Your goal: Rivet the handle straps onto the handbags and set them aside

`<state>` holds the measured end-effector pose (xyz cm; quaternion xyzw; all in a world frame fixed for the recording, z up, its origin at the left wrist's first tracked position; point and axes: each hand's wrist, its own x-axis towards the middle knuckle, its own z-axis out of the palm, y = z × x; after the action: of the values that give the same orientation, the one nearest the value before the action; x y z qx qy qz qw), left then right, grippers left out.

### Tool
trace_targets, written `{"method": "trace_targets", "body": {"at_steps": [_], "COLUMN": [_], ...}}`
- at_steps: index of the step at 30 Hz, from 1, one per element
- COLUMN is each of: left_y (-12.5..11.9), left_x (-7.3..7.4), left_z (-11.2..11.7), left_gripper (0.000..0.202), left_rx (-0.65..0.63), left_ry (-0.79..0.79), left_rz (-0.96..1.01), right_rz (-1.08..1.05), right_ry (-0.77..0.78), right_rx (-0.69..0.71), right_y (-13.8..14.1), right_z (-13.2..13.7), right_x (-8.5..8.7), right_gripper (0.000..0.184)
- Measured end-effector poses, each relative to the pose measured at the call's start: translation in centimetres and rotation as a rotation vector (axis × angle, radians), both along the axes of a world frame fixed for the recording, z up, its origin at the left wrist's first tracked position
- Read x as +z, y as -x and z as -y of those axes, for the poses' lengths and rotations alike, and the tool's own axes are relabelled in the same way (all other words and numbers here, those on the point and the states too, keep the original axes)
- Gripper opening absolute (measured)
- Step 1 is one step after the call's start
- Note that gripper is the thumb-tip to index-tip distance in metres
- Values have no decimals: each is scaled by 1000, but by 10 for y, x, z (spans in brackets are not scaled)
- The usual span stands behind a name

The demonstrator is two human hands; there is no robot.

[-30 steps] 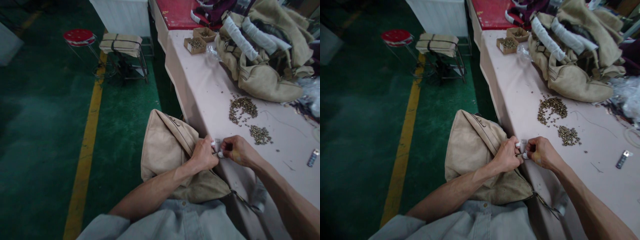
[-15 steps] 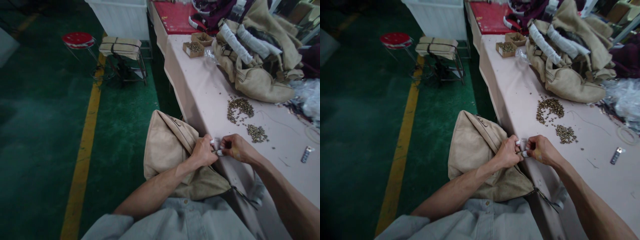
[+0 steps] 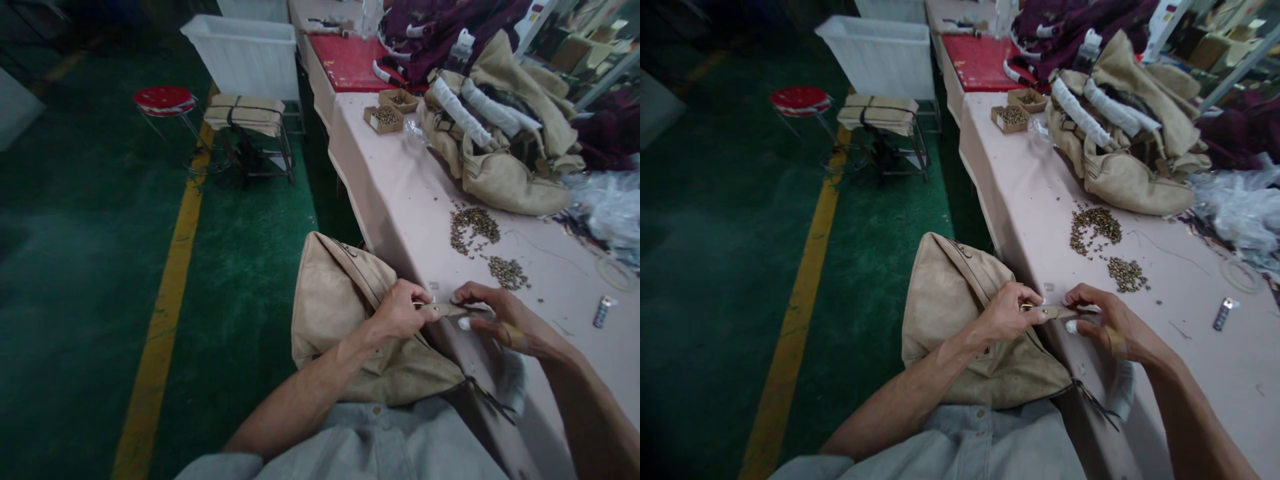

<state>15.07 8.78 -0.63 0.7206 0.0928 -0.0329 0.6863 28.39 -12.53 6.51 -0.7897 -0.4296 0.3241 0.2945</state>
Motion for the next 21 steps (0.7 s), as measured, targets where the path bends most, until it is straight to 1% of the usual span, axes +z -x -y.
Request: {"method": "trace_targets", "body": {"at_steps": [3, 6, 9, 11, 13, 15, 16, 18, 19, 21], "left_y": [3, 5, 10, 15, 22, 28, 31, 37, 39, 43], "left_x": [8, 21, 41, 57, 73, 88, 94, 106, 110, 118], "left_z": [-11, -24, -40, -52, -63, -73, -77, -83, -84, -85], "left_gripper": [30, 38, 46, 45, 40, 33, 31, 28, 27, 25], "left_rx": [-12, 42, 109, 129, 159, 201, 221, 248, 258, 276], "left_ry": [73, 274, 486, 563, 610, 635, 645, 665, 676, 701], "left_rz": [-31, -51, 5, 46, 84, 134, 164, 221, 248, 298], "right_rz": [144, 354, 458, 479, 456, 362, 293, 144, 81, -24], "right_ry": [-87, -164, -192, -191, -153, -89, -58, -29, -39, -111], "right_rx": [-55, -188, -267, -365, -497, -597, -619, -601, -584, -592], "right_y": [12, 26, 38, 45, 52, 62, 67, 81, 88, 99], "right_z": [14, 26, 39, 49, 59, 64, 64, 59, 53, 41], "right_x": [13, 21, 23, 20, 14, 4, -2, -17, -24, -36], "right_gripper": [32, 29, 28, 34, 44, 53, 52, 40, 35, 36]}}
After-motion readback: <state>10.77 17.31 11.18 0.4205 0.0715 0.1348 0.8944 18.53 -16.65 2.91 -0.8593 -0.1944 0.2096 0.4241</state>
